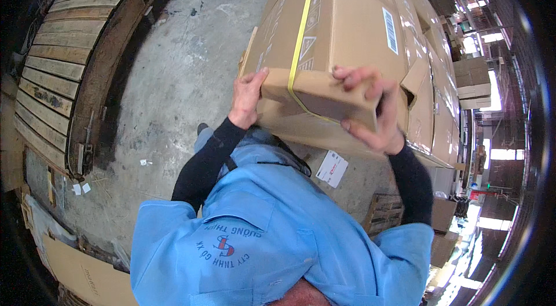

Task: The person lifts a large cardboard box onto a stack, then uses a yellow strap to secure it. They wrap the strap around the box, tie a knot, and reinforce the knot with small cardboard pieces. Finally, they pick up and briefly inspect a small paper document.

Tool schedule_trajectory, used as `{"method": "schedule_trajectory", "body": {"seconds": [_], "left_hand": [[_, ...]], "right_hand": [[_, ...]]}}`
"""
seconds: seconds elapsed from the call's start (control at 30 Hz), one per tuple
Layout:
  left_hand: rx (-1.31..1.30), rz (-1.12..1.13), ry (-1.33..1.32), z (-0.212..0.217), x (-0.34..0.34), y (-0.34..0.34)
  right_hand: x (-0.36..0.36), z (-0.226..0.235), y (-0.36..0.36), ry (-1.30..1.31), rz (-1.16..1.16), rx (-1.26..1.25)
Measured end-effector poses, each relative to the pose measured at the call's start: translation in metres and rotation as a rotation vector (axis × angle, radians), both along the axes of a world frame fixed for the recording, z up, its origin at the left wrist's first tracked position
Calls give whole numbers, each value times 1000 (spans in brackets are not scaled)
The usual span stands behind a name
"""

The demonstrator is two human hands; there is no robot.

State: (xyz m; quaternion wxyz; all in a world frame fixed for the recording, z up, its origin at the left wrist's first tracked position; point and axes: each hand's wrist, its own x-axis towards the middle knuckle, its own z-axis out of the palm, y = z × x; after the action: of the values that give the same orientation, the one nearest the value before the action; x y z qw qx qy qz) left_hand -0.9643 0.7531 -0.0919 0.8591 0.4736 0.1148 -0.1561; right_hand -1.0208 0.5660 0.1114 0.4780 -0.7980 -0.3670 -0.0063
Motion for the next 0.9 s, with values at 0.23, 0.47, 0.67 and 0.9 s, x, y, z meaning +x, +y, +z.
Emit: {"method": "schedule_trajectory", "body": {"seconds": [0.23,0.47,0.67,0.9], "left_hand": [[-111,-26,124,-17,-82,-21],[563,-357,-216,2,-118,16],[587,-180,-162,-68,-104,81],[393,45,-124,-44,-62,134]], "right_hand": [[44,31,-2,303,304,-87],[39,39,-7,269,285,-274],[28,94,12,186,116,-619],[18,60,64,-428,-131,-997]]}}
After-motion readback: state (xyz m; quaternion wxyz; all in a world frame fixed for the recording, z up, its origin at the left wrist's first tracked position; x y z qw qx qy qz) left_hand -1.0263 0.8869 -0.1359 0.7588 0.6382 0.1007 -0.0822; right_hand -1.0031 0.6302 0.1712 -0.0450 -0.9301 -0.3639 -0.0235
